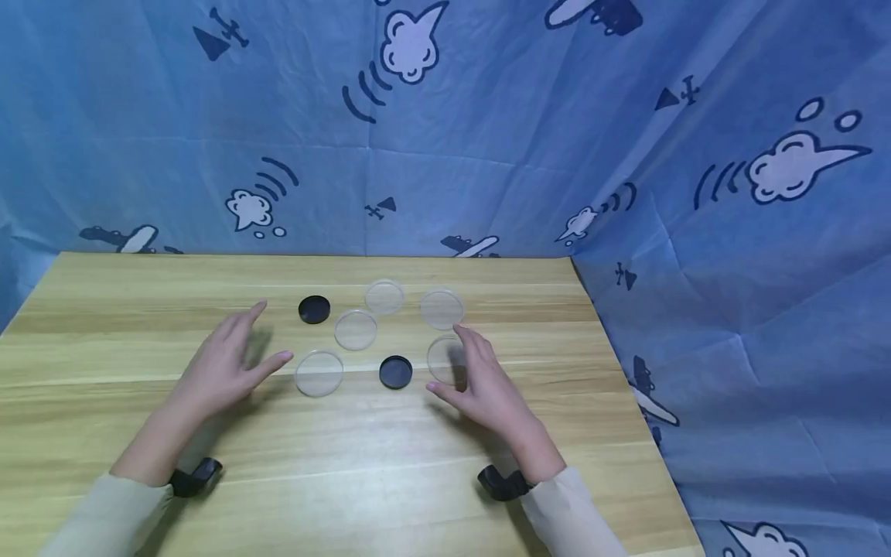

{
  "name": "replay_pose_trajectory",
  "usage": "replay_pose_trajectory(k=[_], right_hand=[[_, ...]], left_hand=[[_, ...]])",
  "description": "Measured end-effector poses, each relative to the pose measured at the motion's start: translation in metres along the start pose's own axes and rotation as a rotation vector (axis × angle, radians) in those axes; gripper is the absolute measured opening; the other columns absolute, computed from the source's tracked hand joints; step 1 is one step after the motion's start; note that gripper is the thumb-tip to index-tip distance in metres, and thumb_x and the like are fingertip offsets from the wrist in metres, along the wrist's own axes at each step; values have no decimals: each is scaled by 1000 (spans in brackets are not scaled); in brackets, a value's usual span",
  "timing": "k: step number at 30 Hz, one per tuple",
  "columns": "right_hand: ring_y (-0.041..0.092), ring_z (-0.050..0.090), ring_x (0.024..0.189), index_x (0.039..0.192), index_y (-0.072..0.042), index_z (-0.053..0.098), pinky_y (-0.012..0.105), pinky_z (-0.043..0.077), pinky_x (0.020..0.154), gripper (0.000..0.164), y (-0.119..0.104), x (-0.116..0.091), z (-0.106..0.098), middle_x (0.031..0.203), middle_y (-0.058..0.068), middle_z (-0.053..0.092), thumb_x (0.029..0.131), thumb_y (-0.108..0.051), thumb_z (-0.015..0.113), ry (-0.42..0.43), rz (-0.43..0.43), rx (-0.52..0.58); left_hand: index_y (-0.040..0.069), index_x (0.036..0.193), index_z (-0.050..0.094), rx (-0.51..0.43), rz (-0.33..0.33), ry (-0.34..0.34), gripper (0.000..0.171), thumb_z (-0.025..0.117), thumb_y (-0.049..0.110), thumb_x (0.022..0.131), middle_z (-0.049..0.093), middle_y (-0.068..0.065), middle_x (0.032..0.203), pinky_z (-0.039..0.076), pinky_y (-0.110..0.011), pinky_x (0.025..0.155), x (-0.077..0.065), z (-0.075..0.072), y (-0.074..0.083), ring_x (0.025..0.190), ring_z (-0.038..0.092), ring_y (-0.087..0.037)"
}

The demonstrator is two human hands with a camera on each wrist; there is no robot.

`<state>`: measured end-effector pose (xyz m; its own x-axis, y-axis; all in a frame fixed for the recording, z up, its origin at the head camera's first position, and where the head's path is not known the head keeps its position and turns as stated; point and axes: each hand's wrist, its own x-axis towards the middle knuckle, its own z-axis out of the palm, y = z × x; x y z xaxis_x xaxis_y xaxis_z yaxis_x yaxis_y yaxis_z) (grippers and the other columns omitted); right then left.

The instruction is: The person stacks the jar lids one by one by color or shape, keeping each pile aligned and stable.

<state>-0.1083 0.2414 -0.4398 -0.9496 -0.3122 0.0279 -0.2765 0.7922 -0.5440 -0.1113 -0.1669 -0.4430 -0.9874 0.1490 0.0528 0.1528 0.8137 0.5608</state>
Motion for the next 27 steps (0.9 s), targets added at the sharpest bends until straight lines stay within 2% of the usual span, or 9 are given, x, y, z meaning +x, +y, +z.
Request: replay_pose_trajectory(k=[6, 11, 19, 24, 27], right_hand=[[39, 41, 151, 159, -4, 33, 59, 38, 122, 91, -8, 9, 3, 160, 21, 41, 89, -31, 84, -43, -69, 119], [41, 49, 144, 154, -1, 41, 58, 43, 119, 81, -12, 16, 9, 155, 21, 49, 89, -24, 84, -51, -124, 160], [37, 56, 136, 148, 6, 46, 47, 50, 114, 76, -18, 25, 22, 145, 25, 56, 87, -16, 85, -79, -156, 219], [37, 57, 137, 151, 5, 44, 47, 49, 116, 76, -25, 29, 28, 146, 24, 56, 90, -19, 83, -133, -130, 227], [36, 58, 136, 151, 3, 44, 48, 49, 116, 75, -27, 30, 30, 146, 22, 56, 91, -20, 82, -151, -118, 202]], left_hand=[[11, 164, 30, -141, 47, -20, 92, 70, 57, 95, 44, -23, 160, 36, -66, 120, 9, 6, 10, 148, 41, -45], [7, 160, 39, -239, 107, -50, 84, 76, 44, 95, 56, -20, 149, 41, -63, 118, 15, 15, 24, 141, 51, -42], [-1, 153, 46, -310, 215, -109, 79, 83, 27, 90, 62, -22, 139, 44, -59, 117, 24, 36, 49, 135, 58, -40], [-3, 148, 51, -311, 290, -145, 71, 84, 19, 89, 64, -22, 134, 50, -55, 111, 29, 47, 65, 128, 63, -39], [-2, 147, 51, -300, 310, -193, 68, 82, 17, 90, 63, -21, 138, 53, -52, 109, 30, 54, 75, 127, 65, -38]])
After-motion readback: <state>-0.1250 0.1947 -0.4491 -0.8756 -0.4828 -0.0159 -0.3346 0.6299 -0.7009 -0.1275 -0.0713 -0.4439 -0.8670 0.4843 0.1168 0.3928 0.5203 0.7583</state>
